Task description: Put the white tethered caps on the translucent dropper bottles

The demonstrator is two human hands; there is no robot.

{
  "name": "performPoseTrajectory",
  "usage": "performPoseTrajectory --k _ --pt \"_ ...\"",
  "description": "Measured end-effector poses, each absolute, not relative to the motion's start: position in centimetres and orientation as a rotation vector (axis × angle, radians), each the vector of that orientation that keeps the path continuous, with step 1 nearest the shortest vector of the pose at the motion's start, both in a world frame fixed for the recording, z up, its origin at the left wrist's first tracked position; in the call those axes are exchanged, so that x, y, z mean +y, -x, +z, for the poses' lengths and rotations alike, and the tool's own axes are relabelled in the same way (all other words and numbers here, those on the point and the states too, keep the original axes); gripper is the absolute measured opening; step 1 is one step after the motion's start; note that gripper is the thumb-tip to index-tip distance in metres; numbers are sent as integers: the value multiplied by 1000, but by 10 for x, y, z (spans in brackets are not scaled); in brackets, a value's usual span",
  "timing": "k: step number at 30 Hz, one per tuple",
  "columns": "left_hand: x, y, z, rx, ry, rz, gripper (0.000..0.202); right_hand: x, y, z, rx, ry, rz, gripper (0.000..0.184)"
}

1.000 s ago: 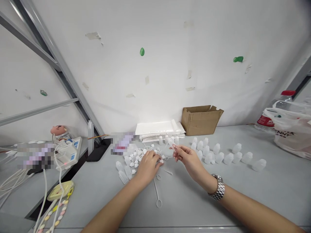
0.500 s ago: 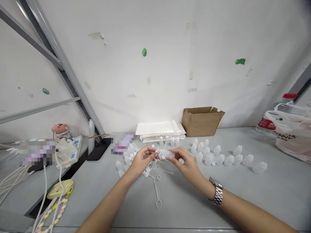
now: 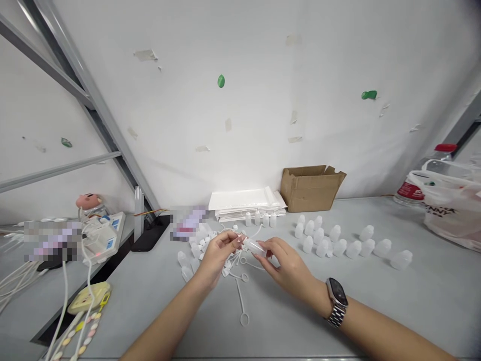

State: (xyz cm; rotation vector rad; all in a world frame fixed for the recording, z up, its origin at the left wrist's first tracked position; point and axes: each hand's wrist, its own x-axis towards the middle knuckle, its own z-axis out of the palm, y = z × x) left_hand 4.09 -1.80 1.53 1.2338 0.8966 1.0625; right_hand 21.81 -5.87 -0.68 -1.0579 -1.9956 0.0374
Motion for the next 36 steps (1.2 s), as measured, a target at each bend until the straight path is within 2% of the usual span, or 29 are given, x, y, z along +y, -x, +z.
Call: performPoseTrajectory --k 5,9,12,14,17,19,22,30,33,36 --pt "-19 -41 16 933 -1201 1076 21 -62 -215 -6 -2009 1048 -36 21" --pt "-18 -42 12 869 -1146 1078 21 -67 -210 -5 -1893 1078 186 18" --pt "-17 -41 9 845 -1158 1102 20 -68 -207 0 -1680 1156 638 17" --pt "-16 -40 9 836 -1195 1120 18 -65 -206 4 -1497 1133 1064 25" --pt "-15 -40 12 832 -1249 1138 16 -61 -206 6 -1210 883 1642 35" --pt "-16 -40 14 847 -1258 1131 17 -58 -206 5 -1067 759 1815 34" --pt "-16 -42 15 871 -1232 1100 21 -56 -207 2 -988 811 1787 30" --pt "-18 -45 13 862 -1177 1113 21 -55 -206 5 -1202 1095 1364 31" --pt "-19 -45 14 829 -1178 1118 17 -57 -204 5 -1245 1093 1344 32" --pt "-19 -46 12 790 -1198 1114 13 -57 -205 3 -1198 1013 1530 39"
